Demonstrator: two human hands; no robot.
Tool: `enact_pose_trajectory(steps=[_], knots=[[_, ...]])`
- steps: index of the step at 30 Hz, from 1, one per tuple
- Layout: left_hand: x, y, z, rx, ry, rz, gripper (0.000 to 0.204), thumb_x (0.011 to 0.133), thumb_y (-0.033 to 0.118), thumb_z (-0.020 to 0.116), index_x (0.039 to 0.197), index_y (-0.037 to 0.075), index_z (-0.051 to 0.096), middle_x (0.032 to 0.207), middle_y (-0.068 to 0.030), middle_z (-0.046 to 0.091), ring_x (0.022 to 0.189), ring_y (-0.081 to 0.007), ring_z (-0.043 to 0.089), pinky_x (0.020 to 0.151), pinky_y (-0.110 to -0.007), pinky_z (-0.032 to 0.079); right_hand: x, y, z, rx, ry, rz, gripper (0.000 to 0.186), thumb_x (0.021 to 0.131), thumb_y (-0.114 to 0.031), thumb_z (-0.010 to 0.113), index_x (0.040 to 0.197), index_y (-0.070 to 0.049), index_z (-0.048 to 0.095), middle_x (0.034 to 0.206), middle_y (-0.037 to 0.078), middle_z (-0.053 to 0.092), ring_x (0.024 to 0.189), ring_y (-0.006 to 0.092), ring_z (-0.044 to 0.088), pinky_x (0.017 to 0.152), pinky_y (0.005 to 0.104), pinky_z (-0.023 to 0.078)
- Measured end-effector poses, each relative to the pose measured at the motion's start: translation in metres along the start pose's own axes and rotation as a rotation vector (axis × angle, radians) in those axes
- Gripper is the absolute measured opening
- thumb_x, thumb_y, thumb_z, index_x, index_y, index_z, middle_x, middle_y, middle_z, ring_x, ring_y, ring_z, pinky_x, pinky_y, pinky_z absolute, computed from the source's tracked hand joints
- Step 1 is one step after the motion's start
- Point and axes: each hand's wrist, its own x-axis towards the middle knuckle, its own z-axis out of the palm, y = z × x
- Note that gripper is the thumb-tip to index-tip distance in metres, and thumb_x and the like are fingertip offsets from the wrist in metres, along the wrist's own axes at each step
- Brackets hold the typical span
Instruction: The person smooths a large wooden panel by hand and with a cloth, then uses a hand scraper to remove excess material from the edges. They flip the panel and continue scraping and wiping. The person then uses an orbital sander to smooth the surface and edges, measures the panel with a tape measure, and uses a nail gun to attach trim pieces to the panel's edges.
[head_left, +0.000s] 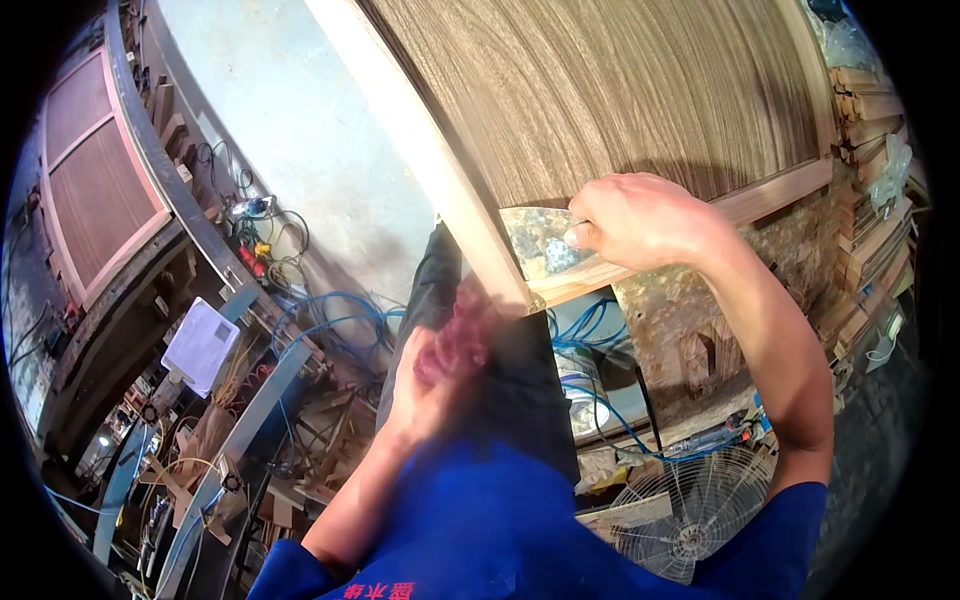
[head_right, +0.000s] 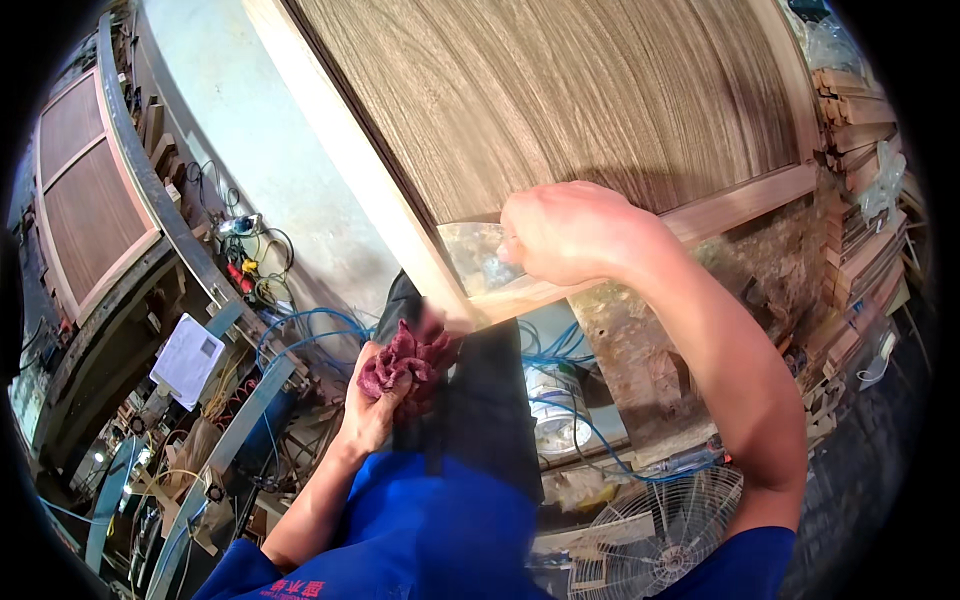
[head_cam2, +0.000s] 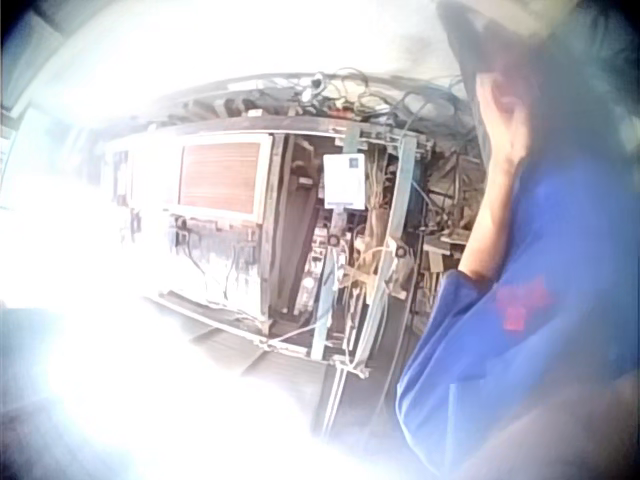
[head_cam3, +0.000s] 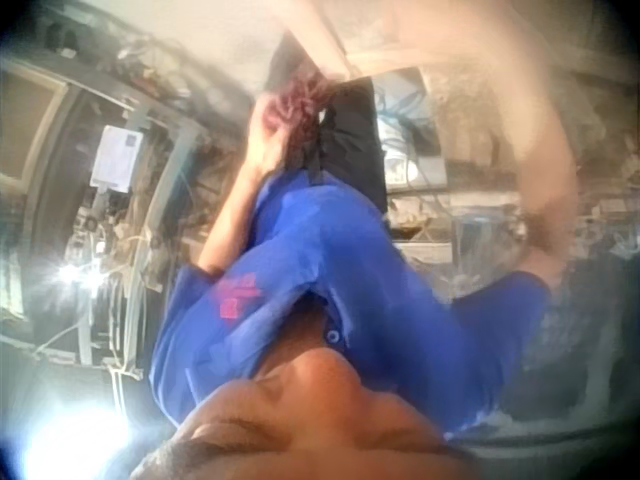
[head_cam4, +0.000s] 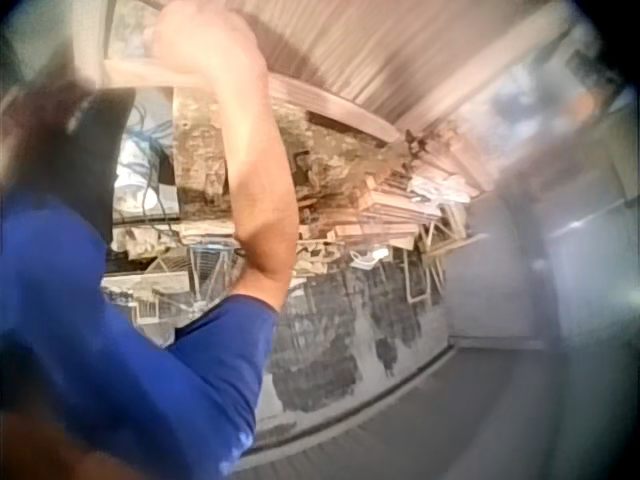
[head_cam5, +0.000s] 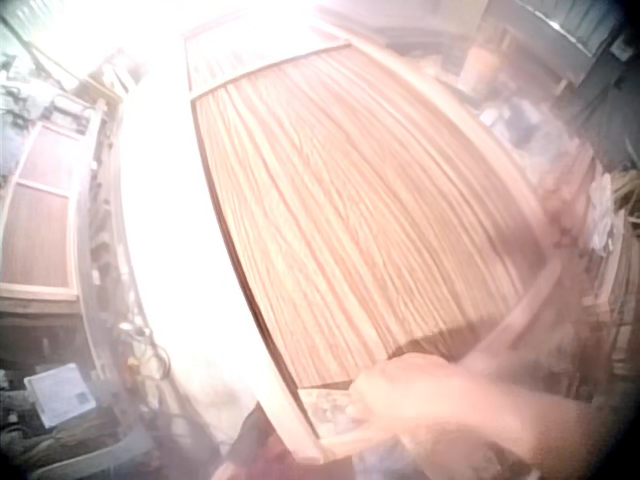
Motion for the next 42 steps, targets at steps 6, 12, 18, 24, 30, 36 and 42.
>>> enact_pose_trajectory(steps=[6, 12, 18, 24, 30, 36, 42], knots=[[-0.018, 0.03, 0.025, -0.356, 0.064, 0.185, 0.037, 0.099, 0.017, 0.073, 0.128, 0.007, 0.053, 0.11, -0.007, 0.065, 0.102, -0.0182, 0.063, 0.087, -0.032, 0.053, -0.039, -0.029, 0.038, 0.151, -0.065, -0.049, 0.042, 0.107, -0.039, 0.055, 0.086, -0.005, 0.068, 0.077, 0.017, 0.067, 0.077, 0.0367, 0.069, 0.074, 0.0517, 0.055], [-0.035, 0.009, 0.038, -0.106, 0.307, 0.003, 0.041, 0.092, 0.013, 0.081, 0.123, 0.006, 0.055, 0.107, -0.0082, 0.063, 0.096, -0.0162, 0.062, 0.085, -0.03, 0.052, -0.078, -0.031, 0.09, 0.381, 0.047, -0.085, 0.035, 0.104, -0.035, 0.06, 0.091, -0.004, 0.066, 0.078, 0.021, 0.066, 0.077, 0.0431, 0.067, 0.071, 0.0515, 0.053], [-0.017, -0.01, -0.009, -0.162, 0.26, 0.082, 0.031, 0.1, 0.015, 0.075, 0.125, 0.005, 0.058, 0.116, -0.0032, 0.066, 0.106, -0.0127, 0.061, 0.098, -0.032, 0.05, -0.048, 0.002, 0.041, 0.123, 0.409, 0.153, 0.027, 0.102, -0.025, 0.062, 0.096, 0.0, 0.071, 0.088, 0.023, 0.071, 0.094, 0.0425, 0.071, 0.083, 0.0526, 0.054], [-0.019, -0.007, -0.002, -0.133, 0.23, 0.053, 0.031, 0.101, 0.014, 0.074, 0.124, 0.005, 0.056, 0.115, -0.0048, 0.067, 0.104, -0.0125, 0.062, 0.095, -0.031, 0.051, -0.052, -0.005, 0.022, 0.162, 0.125, -0.078, 0.033, 0.103, -0.028, 0.061, 0.086, 0.0, 0.067, 0.079, 0.022, 0.068, 0.083, 0.0414, 0.069, 0.078, 0.0534, 0.051], [-0.022, -0.014, -0.024, -0.196, 0.307, 0.072, 0.029, 0.099, 0.008, 0.073, 0.122, 0.004, 0.055, 0.108, -0.004, 0.069, 0.099, -0.0105, 0.065, 0.089, -0.028, 0.054, -0.071, 0.009, 0.078, -0.001, 0.242, 0.181, 0.032, 0.103, -0.031, 0.062, 0.091, -0.005, 0.076, 0.087, 0.02, 0.075, 0.085, 0.0364, 0.075, 0.077, 0.0492, 0.058], [-0.034, 0.067, -0.055, -0.196, 0.061, 0.228, 0.049, 0.097, 0.009, 0.073, 0.142, 0.003, 0.053, 0.133, -0.0057, 0.062, 0.121, -0.0177, 0.061, 0.105, -0.035, 0.049, -0.037, -0.106, 0.11, 0.415, 0.218, -0.111, 0.036, 0.101, -0.044, 0.061, 0.093, -0.009, 0.067, 0.088, 0.019, 0.072, 0.086, 0.044, 0.07, 0.075, 0.0554, 0.054], [-0.006, 0.1, -0.175, 0.243, 0.386, 0.341, 0.042, 0.099, 0.02, 0.074, 0.136, 0.004, 0.063, 0.129, -0.0112, 0.071, 0.118, -0.0185, 0.068, 0.101, -0.033, 0.053, 0.013, -0.168, 0.052, 0.588, 0.726, -0.099, 0.041, 0.103, -0.036, 0.066, 0.081, -0.003, 0.056, 0.071, 0.018, 0.065, 0.065, 0.0387, 0.064, 0.061, 0.0476, 0.048]])
